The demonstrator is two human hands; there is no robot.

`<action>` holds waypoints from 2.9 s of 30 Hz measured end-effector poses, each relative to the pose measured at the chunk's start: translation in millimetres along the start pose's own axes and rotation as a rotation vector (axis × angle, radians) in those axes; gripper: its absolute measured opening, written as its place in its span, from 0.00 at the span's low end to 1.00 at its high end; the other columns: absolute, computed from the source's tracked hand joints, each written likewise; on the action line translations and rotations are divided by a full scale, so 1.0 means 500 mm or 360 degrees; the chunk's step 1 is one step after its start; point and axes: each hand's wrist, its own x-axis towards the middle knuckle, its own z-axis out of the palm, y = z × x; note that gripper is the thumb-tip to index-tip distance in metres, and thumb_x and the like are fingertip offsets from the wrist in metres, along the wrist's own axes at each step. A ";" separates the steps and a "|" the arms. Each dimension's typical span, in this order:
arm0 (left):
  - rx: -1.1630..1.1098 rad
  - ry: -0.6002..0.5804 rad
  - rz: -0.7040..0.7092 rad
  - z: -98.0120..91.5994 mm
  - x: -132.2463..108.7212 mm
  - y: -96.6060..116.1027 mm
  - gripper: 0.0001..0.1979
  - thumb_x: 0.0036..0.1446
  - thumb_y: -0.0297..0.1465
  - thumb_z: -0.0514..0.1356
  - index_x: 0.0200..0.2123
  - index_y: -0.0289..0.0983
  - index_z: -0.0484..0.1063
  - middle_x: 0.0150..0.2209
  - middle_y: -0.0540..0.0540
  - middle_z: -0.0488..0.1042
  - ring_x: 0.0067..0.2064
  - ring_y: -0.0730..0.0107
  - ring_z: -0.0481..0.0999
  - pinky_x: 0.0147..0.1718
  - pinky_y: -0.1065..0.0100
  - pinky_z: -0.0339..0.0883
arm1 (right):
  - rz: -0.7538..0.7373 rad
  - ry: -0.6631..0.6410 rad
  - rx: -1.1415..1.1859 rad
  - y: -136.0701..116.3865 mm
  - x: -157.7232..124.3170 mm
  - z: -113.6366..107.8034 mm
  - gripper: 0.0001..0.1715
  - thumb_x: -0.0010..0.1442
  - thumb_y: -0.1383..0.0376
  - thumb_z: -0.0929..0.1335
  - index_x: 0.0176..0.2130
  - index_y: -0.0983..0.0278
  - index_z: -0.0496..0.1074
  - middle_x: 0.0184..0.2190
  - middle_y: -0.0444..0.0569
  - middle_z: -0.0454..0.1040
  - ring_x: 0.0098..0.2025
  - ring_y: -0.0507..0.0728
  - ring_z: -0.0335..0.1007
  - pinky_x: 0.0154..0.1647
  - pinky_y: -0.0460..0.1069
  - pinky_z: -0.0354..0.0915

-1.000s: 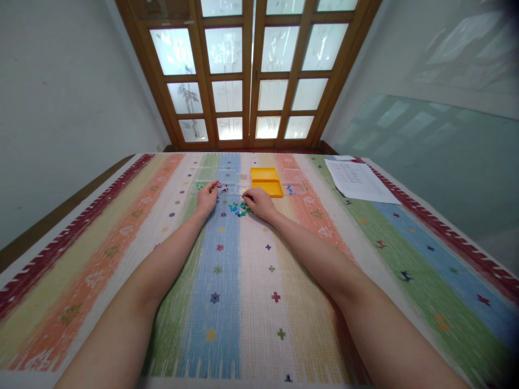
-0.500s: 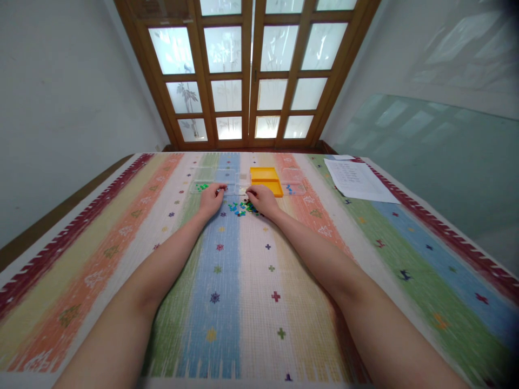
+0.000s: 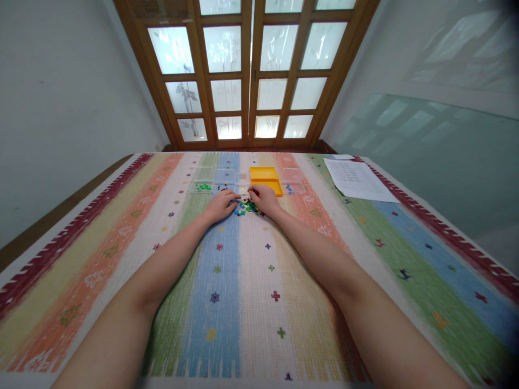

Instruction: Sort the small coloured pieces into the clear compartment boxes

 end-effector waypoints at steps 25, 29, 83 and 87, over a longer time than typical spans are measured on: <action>0.0088 -0.0070 -0.0041 -0.010 -0.002 -0.037 0.11 0.64 0.33 0.60 0.45 0.41 0.82 0.40 0.44 0.75 0.44 0.59 0.75 0.49 0.59 0.70 | 0.0008 -0.0088 -0.0027 -0.004 -0.005 0.000 0.10 0.68 0.65 0.67 0.44 0.61 0.80 0.38 0.49 0.82 0.41 0.59 0.75 0.43 0.50 0.62; 0.0107 -0.0031 -0.0023 -0.002 -0.003 -0.036 0.13 0.65 0.29 0.58 0.48 0.42 0.81 0.47 0.43 0.75 0.48 0.59 0.76 0.51 0.60 0.70 | 0.0005 -0.0098 -0.0030 -0.005 -0.006 0.000 0.10 0.69 0.65 0.67 0.44 0.61 0.80 0.38 0.50 0.82 0.41 0.59 0.75 0.43 0.50 0.62; -0.0021 0.0124 -0.0221 -0.030 -0.008 -0.070 0.10 0.65 0.32 0.57 0.45 0.40 0.77 0.42 0.45 0.80 0.41 0.62 0.76 0.45 0.62 0.69 | 0.0006 -0.0156 -0.0030 -0.013 -0.009 -0.003 0.10 0.68 0.65 0.67 0.43 0.61 0.80 0.39 0.49 0.82 0.42 0.59 0.75 0.44 0.50 0.63; -0.0002 0.0361 -0.0375 -0.035 -0.007 -0.078 0.10 0.66 0.32 0.56 0.44 0.40 0.77 0.42 0.45 0.81 0.40 0.62 0.76 0.45 0.62 0.69 | 0.0004 -0.0158 -0.0020 -0.011 -0.008 -0.002 0.10 0.68 0.65 0.68 0.44 0.60 0.80 0.39 0.49 0.82 0.42 0.59 0.76 0.44 0.50 0.64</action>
